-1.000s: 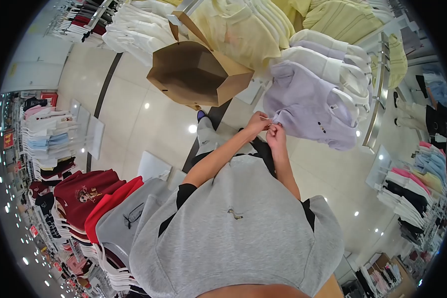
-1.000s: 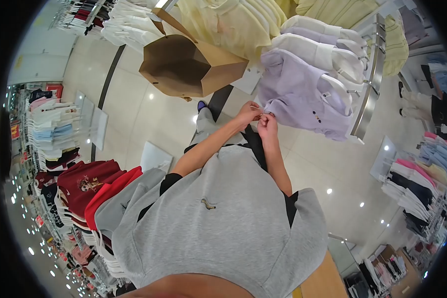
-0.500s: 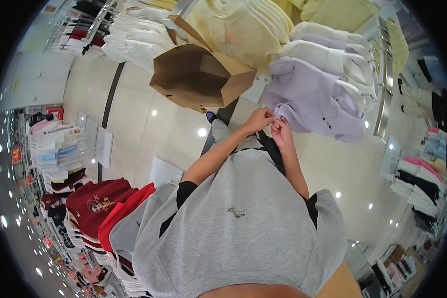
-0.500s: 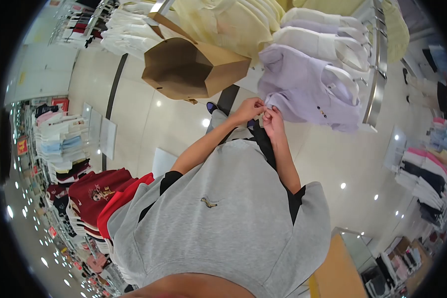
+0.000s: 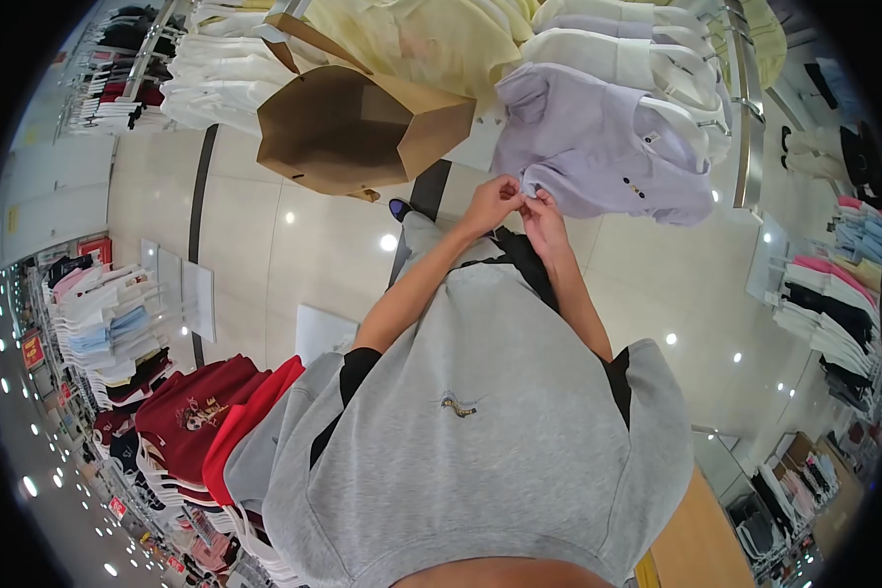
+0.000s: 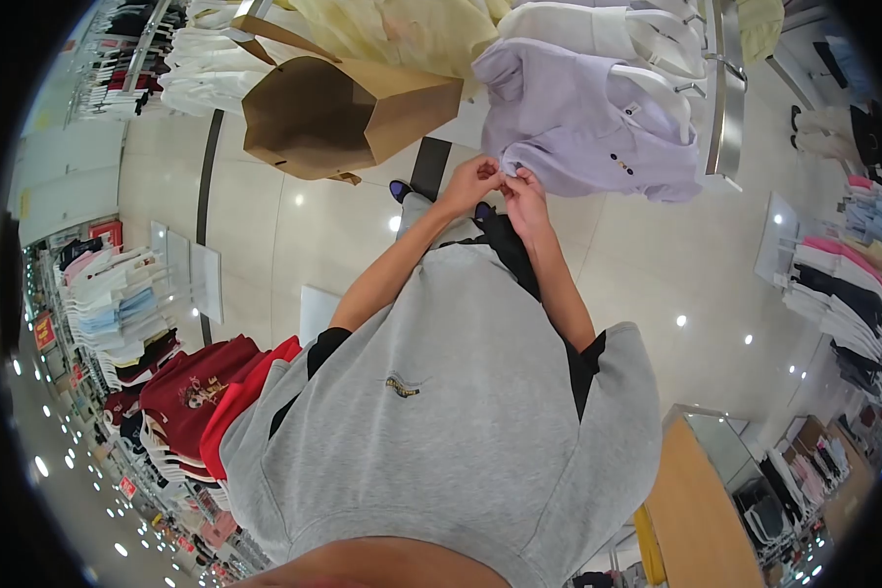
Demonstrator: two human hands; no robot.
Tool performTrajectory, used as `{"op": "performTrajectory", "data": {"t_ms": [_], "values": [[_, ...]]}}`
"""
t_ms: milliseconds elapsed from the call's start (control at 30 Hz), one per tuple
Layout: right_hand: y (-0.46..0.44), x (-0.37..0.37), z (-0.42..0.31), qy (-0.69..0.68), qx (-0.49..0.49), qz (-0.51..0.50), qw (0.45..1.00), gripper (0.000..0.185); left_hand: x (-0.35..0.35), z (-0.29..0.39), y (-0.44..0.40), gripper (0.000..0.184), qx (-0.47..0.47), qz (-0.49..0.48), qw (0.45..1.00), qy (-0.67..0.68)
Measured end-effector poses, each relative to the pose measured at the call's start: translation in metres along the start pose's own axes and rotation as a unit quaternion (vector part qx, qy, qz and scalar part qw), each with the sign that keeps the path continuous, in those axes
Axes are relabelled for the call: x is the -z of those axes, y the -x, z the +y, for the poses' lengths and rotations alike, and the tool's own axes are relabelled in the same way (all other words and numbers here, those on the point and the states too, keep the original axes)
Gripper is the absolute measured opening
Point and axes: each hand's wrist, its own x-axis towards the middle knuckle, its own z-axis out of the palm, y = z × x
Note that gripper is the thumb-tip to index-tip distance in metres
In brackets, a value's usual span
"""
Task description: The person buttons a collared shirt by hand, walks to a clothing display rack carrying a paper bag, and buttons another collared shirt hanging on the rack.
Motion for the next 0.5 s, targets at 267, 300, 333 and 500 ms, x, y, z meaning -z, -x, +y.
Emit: {"op": "performTrajectory", "data": {"t_ms": [267,300,333,500], "values": [[-0.0008,-0.0023,-0.0008,0.046,0.042,-0.029,0.998,0.019,-0.0005,0.002,-0.0024,0.013,0.042,-0.009,0.994,0.099],[-0.0037,-0.0002,-0.0004,0.042,0.041,-0.032,0.998,0.019,-0.0012,0.0017,-0.0034,0.014,0.038,-0.005,0.995,0.093],[-0.0056,0.0019,0.001,0.039,0.04,-0.034,0.998,0.019,-0.0014,0.0011,-0.0034,0.014,0.035,-0.001,0.996,0.086],[-0.003,-0.0013,0.0002,0.074,0.079,-0.03,0.994,0.021,-0.006,0.0029,-0.002,0.012,0.052,0.012,0.992,0.114]]}}
